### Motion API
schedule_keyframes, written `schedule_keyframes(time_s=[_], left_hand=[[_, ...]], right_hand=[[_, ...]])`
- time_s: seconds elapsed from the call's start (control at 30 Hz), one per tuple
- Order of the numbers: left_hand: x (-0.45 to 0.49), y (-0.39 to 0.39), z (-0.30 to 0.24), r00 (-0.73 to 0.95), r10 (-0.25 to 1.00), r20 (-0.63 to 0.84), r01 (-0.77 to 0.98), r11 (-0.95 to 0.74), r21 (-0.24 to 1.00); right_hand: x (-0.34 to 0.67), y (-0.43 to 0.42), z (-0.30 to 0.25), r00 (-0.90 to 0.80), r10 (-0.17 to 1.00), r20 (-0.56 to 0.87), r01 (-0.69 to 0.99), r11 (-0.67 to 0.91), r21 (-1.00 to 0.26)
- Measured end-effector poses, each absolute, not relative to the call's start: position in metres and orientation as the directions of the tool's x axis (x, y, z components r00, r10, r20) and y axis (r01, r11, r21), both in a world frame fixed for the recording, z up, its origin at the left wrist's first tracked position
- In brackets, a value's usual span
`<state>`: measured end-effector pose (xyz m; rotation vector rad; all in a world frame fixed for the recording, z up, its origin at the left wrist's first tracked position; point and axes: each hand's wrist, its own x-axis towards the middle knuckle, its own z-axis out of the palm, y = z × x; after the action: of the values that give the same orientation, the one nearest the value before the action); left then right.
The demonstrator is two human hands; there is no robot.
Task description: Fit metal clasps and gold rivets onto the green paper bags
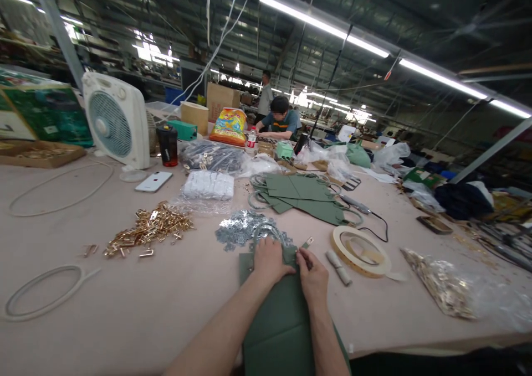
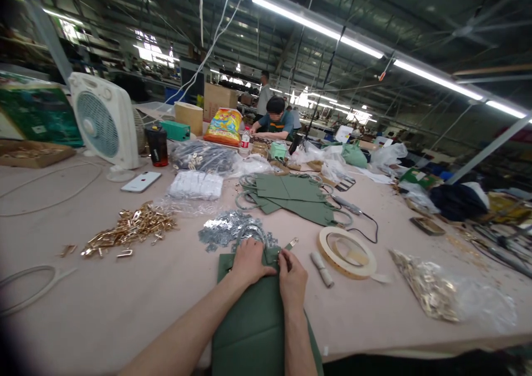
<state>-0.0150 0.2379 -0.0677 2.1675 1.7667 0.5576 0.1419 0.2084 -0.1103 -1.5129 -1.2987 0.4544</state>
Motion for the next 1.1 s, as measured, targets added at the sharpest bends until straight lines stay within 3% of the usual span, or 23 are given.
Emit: schedule_keyframes(time_s=[0.17, 0.33, 0.5, 1.1], left_hand=[[-0.017, 0.249, -0.074, 0.184, 0.979, 0.086, 0.834, -0.202, 0.514], [-0.018, 0.249, -0.076, 0.193, 0.978, 0.086, 0.810, -0.208, 0.549], [-0.018, 0.248, -0.074, 0.196, 0.976, 0.092, 0.794, -0.213, 0.570], [-0.021, 0.242, -0.078, 0.202, 0.966, 0.160, 0.737, -0.258, 0.625]], right_hand=[[0.143, 0.205, -0.112, 0.313, 0.887, 0.340, 0.437, 0.184, -0.881], [0.147, 0.201, -0.108, 0.280, 0.834, 0.475, 0.606, 0.229, -0.761], [0.148, 0.199, -0.108, 0.248, 0.813, 0.527, 0.661, 0.256, -0.706], [0.140, 0.194, -0.116, 0.243, 0.815, 0.525, 0.726, 0.206, -0.656]])
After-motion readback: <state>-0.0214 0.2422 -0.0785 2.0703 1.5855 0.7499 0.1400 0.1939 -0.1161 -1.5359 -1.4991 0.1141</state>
